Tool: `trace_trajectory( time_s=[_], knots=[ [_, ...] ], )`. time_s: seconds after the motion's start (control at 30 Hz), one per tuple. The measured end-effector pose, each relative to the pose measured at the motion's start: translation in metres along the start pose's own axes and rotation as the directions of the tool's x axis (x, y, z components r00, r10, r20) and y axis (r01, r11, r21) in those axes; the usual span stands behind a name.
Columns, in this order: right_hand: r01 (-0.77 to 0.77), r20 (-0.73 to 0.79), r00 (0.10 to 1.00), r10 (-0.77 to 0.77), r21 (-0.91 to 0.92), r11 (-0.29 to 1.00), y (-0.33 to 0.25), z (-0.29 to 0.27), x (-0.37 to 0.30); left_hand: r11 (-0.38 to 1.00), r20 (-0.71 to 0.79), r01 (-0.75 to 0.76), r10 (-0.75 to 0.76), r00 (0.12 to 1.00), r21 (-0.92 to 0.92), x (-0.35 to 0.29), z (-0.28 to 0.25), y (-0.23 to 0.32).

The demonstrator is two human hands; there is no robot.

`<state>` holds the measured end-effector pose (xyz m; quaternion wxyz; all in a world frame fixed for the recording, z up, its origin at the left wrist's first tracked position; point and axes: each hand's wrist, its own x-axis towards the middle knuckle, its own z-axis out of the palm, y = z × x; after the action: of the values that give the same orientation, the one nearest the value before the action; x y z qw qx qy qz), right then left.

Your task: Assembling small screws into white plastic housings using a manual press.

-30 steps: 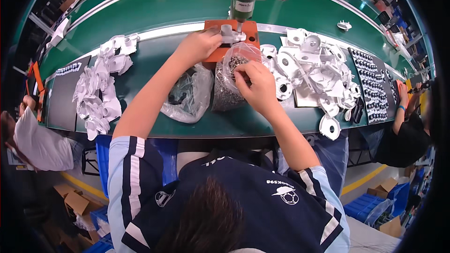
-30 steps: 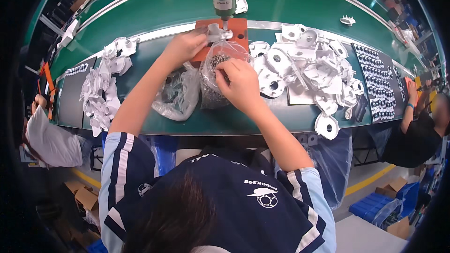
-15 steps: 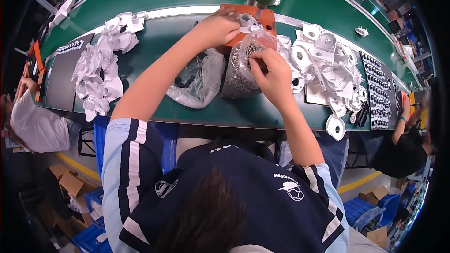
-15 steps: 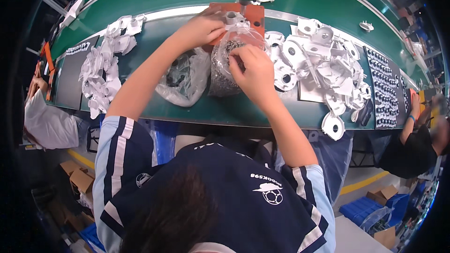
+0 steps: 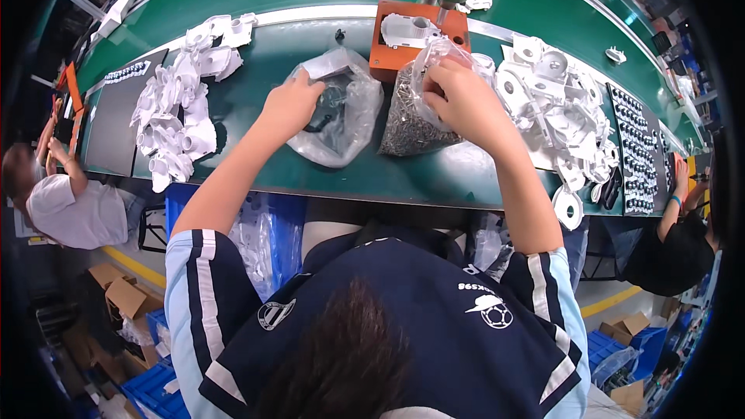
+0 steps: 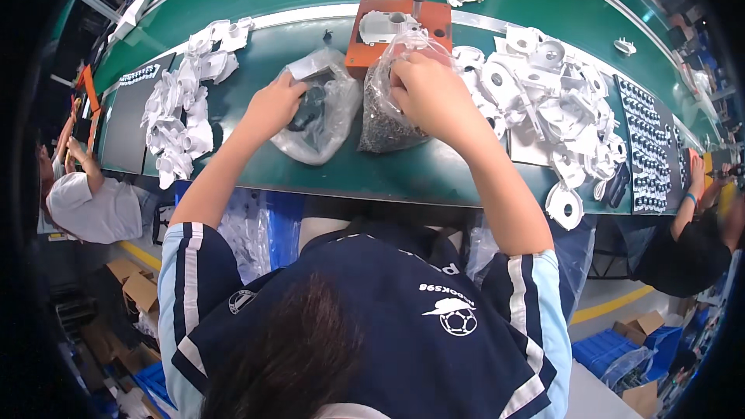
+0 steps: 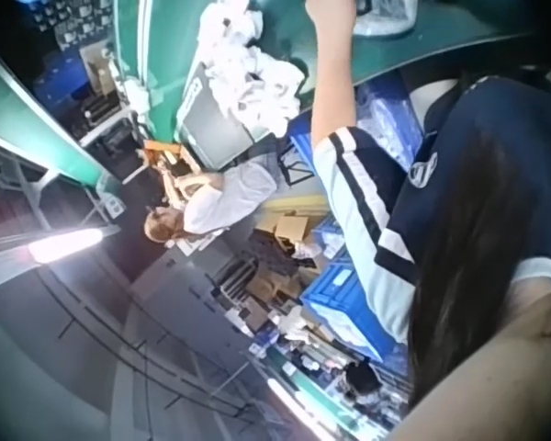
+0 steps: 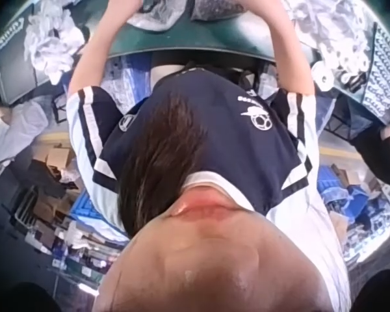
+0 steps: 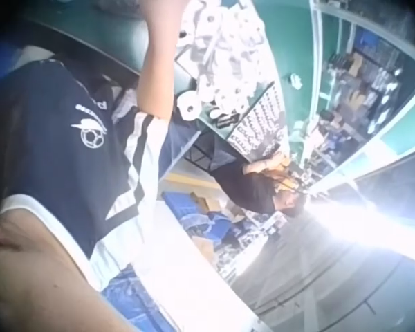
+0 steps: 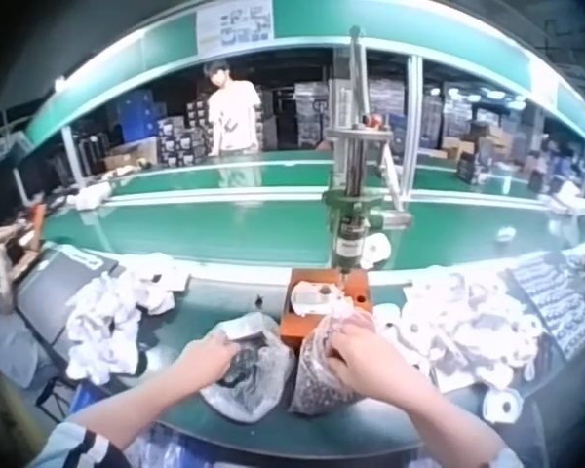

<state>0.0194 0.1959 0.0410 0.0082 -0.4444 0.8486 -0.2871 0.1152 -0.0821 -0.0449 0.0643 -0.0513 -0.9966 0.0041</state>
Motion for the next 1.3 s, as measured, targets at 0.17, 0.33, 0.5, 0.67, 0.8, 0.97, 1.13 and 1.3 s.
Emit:
trace_trajectory(
  time_s=[0.17,0.33,0.5,0.67,0.8,0.97,1.13,1.3],
  knots=[
    [-0.021,0.024,0.999,0.022,-0.039,0.999,-0.002,0.0,0.001,0.996,-0.069,0.082,-0.083,0.994,-0.018,0.011,0.003,0.001],
    [-0.042,-0.034,0.999,0.038,-0.102,0.994,0.001,0.007,0.003,0.99,-0.024,0.091,-0.089,0.996,0.11,0.015,0.007,0.01],
    [-0.026,0.005,1.0,0.027,-0.081,0.996,0.003,0.003,0.005,0.975,0.005,0.159,-0.162,0.987,0.157,0.022,0.008,0.018],
    [-0.019,-0.021,1.0,0.019,-0.03,0.999,0.005,0.003,0.003,0.977,-0.03,0.214,-0.214,0.976,0.017,0.026,0.012,0.01],
    [0.099,-0.031,0.995,-0.099,0.001,0.995,0.006,0.0,0.003,0.962,-0.024,0.266,-0.268,0.963,-0.067,0.025,0.003,0.012],
    [0.058,-0.009,0.998,-0.058,0.03,0.998,0.007,-0.001,0.005,0.917,0.015,0.256,-0.264,0.964,-0.307,0.024,-0.016,0.006],
    [0.031,-0.051,0.998,-0.022,0.184,0.982,0.015,-0.003,0.005,0.9,-0.061,0.127,-0.167,0.984,-0.416,0.035,-0.045,0.004],
    [-0.106,0.062,0.994,0.087,0.497,0.861,0.017,-0.022,0.005,0.666,0.073,0.125,-0.105,0.992,-0.736,0.098,-0.093,0.011]
  ],
)
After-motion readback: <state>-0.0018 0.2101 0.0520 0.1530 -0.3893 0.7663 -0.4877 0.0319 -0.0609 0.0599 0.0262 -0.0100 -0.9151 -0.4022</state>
